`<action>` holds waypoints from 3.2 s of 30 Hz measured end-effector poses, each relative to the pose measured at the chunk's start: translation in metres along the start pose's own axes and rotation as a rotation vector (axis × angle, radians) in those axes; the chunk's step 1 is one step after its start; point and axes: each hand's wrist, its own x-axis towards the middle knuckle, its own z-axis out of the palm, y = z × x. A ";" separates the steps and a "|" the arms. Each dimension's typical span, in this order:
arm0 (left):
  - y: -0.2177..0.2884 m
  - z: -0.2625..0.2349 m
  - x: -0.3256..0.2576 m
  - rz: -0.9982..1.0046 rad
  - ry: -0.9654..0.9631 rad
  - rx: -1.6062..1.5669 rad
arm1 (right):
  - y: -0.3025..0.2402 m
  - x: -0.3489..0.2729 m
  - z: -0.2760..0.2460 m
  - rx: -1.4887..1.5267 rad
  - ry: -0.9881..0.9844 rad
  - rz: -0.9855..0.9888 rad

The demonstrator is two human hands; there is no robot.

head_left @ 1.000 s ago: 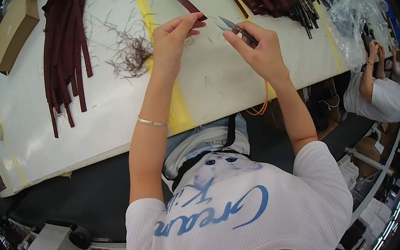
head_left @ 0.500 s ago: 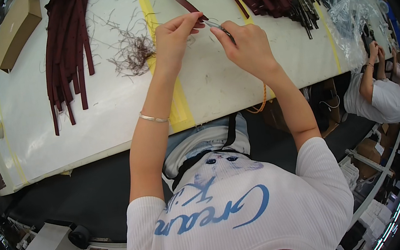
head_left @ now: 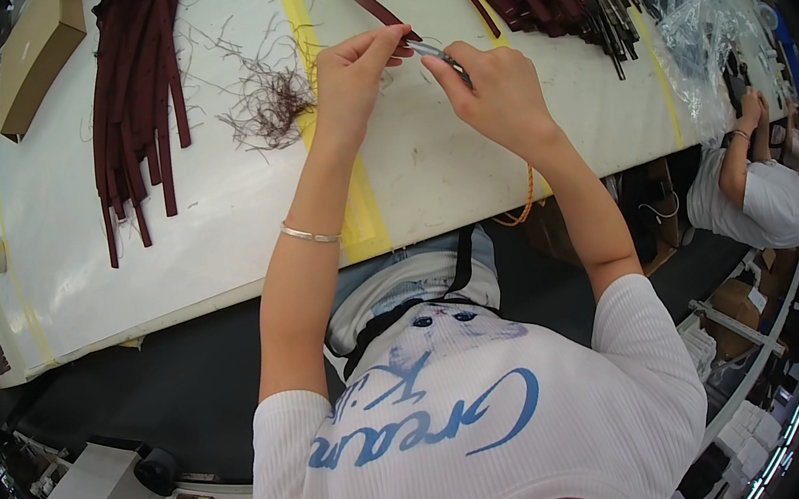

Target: The person trims loose threads from leather straps using small snips.

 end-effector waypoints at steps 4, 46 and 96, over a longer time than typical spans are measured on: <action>-0.003 -0.001 -0.001 0.001 -0.003 -0.003 | -0.001 0.000 0.001 -0.025 -0.012 -0.005; 0.002 0.009 -0.012 0.355 0.024 0.576 | 0.037 0.060 0.039 1.631 -0.438 0.647; 0.011 -0.002 -0.001 0.010 0.088 -0.052 | 0.035 0.038 0.005 0.190 -0.067 -0.199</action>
